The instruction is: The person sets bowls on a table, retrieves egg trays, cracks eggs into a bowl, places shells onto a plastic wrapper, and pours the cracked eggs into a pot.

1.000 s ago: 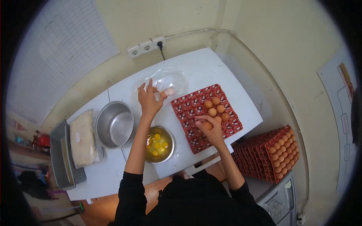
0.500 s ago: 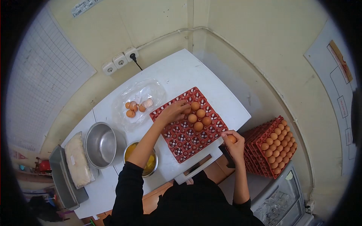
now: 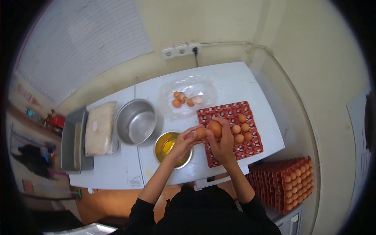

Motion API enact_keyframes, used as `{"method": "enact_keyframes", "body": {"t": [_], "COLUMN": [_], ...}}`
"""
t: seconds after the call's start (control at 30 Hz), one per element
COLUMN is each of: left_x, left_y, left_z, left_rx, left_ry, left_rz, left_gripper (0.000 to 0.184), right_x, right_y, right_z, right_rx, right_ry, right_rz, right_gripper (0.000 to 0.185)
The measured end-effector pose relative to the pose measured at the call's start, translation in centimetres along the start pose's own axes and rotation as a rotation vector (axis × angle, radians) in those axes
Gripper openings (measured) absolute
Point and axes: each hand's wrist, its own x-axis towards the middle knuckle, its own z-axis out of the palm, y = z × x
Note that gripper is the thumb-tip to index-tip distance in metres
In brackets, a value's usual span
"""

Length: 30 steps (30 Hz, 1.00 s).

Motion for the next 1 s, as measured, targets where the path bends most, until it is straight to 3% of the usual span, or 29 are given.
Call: {"method": "enact_keyframes", "body": {"t": [0.03,0.07,0.13,0.2,0.3,0.33,0.4,0.47,0.53,1.0], "left_x": [-1.1,-2.0,-3.3,-4.5,-6.3,-7.0,-8.3,-9.4,-10.4,-9.6], "left_y": [0.0,-0.2,-1.1,-1.2,-0.2,0.3,1.1,1.7,2.2,-0.5], "left_z": [-0.5,-1.3,-3.4,-4.7,-5.9,-6.3,-7.0,-7.3,-7.1,-9.1], "left_rx": [-0.093,-0.101,-0.201,-0.136,-0.272,-0.276,-0.307,-0.199,-0.091,0.347], "left_ry": [0.007,0.033,0.122,0.200,0.217,0.230,0.241,0.245,0.246,0.358], "left_rz": [-0.031,-0.008,-0.034,-0.029,-0.005,0.007,0.016,0.054,0.080,0.163], "left_gripper": [0.044,0.044,0.041,0.045,0.040,0.040,0.041,0.042,0.043,0.035], "right_x": [0.2,-0.2,-1.7,-1.9,-1.6,-1.7,-1.5,-1.4,-1.5,-1.0], "right_y": [-0.7,-0.5,1.1,1.4,0.1,0.8,3.4,3.3,3.1,4.4], "right_z": [1.2,2.3,4.5,6.2,8.0,8.6,9.5,10.3,11.1,11.6], "right_rx": [-0.051,-0.033,-0.302,-0.292,-0.068,-0.059,0.324,0.268,0.163,-0.028], "right_ry": [0.086,0.057,-0.281,-0.355,-0.111,-0.125,-0.300,-0.381,-0.566,-0.671], "right_rz": [-0.356,-0.367,-0.399,-0.370,-0.282,-0.288,0.285,0.280,0.060,-0.097], "right_gripper": [0.031,0.031,0.035,0.035,0.028,0.028,0.023,0.029,0.034,0.038]}}
